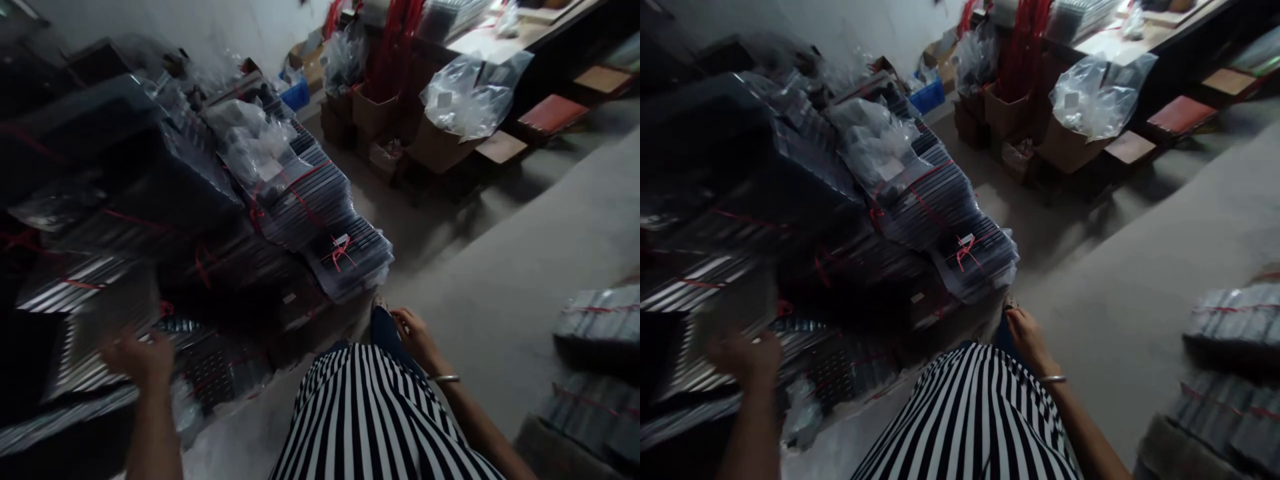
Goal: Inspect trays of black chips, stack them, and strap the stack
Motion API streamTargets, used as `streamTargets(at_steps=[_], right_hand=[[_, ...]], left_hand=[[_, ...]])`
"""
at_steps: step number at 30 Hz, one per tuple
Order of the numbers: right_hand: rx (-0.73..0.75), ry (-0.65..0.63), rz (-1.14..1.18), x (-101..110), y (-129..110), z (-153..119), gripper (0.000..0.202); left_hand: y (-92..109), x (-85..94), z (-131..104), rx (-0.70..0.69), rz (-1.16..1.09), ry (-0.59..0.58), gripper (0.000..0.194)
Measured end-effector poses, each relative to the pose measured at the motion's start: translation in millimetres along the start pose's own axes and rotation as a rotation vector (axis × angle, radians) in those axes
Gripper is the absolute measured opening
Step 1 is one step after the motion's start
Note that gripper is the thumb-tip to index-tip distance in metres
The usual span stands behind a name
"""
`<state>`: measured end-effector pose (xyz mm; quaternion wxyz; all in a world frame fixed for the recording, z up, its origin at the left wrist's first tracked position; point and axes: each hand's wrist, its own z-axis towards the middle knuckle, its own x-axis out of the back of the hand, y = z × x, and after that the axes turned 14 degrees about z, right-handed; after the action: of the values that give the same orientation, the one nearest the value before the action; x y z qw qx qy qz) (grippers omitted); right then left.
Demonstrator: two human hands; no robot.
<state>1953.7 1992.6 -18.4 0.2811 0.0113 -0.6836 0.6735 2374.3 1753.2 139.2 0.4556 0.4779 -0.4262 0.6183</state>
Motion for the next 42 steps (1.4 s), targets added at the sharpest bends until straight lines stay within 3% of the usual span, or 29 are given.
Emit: streamTargets(at_steps=[3, 6, 11, 13, 15, 19, 22, 25, 28, 31, 34, 36, 39, 42], right_hand=[[-0.112, -0.153, -0.032, 15.4, 62.3, 17.0, 0.030], [-0.211, -0.307, -0.078, 37.9, 100.1, 27.5, 0.024], [-0.356, -0.451, -0.173, 64.6, 134.4, 49.1, 0.020], [-0.426, -0.445, -0.210, 73.0, 144.1, 51.6, 0.020], [-0.502, -0.418, -0.242, 82.3, 151.2, 47.2, 0.020], [-0.651, -0.365, -0.277, 99.0, 154.4, 24.6, 0.019], [-0.721, -0.359, -0.300, 103.3, 148.8, 12.4, 0.016], [-0.699, -0.385, -0.309, 97.3, 139.3, 21.7, 0.016], [-0.586, -0.443, -0.312, 77.8, 125.7, 61.0, 0.018], [-0.413, -0.535, -0.325, 41.3, 106.4, 125.3, 0.021], [-0.216, -0.634, -0.354, -7.5, 83.7, 195.8, 0.024], [-0.116, -0.683, -0.394, -40.2, 70.1, 235.4, 0.027], [-0.048, -0.733, -0.489, -78.0, 58.0, 273.2, 0.031], [-0.045, -0.759, -0.594, -97.2, 56.0, 287.6, 0.034]], left_hand=[[72.3, -19.2, -1.9, -0.083, -0.050, 0.009, 0.037], [159.3, -58.9, -17.6, -0.253, -0.106, -0.135, 0.026], [312.2, -136.9, -57.9, -0.537, -0.183, -0.459, 0.025], [356.5, -160.0, -64.2, -0.578, -0.177, -0.522, 0.028], [384.8, -175.6, -63.2, -0.576, -0.151, -0.554, 0.032], [404.8, -189.0, -45.4, -0.559, -0.111, -0.602, 0.035], [404.8, -190.0, -24.3, -0.582, -0.143, -0.662, 0.032], [398.5, -183.2, -2.4, -0.586, -0.213, -0.708, 0.029], [386.6, -159.7, 15.4, -0.599, -0.313, -0.695, 0.027], [376.1, -112.7, 32.9, -0.658, -0.457, -0.616, 0.024], [376.6, -58.9, 61.6, -0.676, -0.573, -0.413, 0.030], [382.9, -36.2, 87.7, -0.646, -0.592, -0.259, 0.035], [392.7, -35.6, 124.2, -0.565, -0.423, -0.018, 0.046], [395.9, -58.7, 141.9, -0.525, -0.238, 0.021, 0.057]])
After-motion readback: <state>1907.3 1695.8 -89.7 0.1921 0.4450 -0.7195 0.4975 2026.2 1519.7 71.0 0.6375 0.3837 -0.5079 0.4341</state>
